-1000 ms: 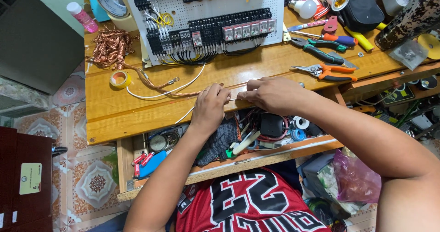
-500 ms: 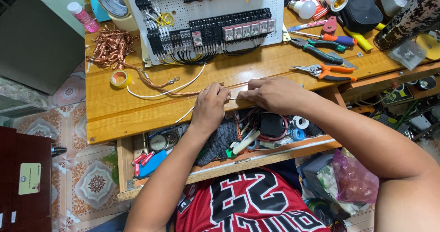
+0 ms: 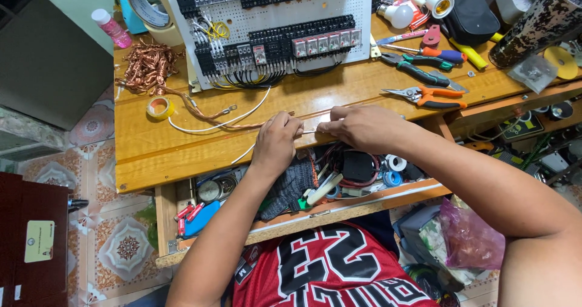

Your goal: Wiring an electrical panel by stripping wires and connecting them to components.

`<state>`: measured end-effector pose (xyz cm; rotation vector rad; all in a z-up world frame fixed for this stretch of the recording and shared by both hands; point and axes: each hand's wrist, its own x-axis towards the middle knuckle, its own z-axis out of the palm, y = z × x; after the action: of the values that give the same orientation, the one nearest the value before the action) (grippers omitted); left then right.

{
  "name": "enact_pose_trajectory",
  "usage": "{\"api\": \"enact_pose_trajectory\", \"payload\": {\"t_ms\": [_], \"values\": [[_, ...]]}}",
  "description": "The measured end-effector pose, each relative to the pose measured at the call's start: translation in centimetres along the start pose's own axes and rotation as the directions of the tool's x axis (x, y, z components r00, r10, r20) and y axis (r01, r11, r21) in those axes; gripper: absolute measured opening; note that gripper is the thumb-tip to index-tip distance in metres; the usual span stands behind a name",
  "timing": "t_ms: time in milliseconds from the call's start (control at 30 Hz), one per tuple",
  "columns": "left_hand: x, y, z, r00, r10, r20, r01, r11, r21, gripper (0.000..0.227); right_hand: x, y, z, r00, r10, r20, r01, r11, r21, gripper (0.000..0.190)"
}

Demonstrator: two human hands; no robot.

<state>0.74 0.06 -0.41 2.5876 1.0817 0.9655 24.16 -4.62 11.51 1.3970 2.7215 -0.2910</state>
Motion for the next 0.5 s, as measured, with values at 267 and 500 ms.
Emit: {"api": "enact_pose_trajectory", "payload": {"t_ms": [267, 500], "values": [[0.0, -0.1, 0.2, 1.0, -0.006, 0.011, 0.006, 1.0, 0.001, 0.012, -0.5, -0.1, -0.3, 0.999, 0.03, 0.019, -0.03, 0.999, -0.02, 0.034], [0.1, -0.1, 0.2, 1.0, -0.009, 0.02, 0.009, 1.0, -0.011, 0.011, -0.7, 0.2, -0.8, 0.995, 0.072, 0.072, -0.072, 0.997, -0.007, 0.036]]}}
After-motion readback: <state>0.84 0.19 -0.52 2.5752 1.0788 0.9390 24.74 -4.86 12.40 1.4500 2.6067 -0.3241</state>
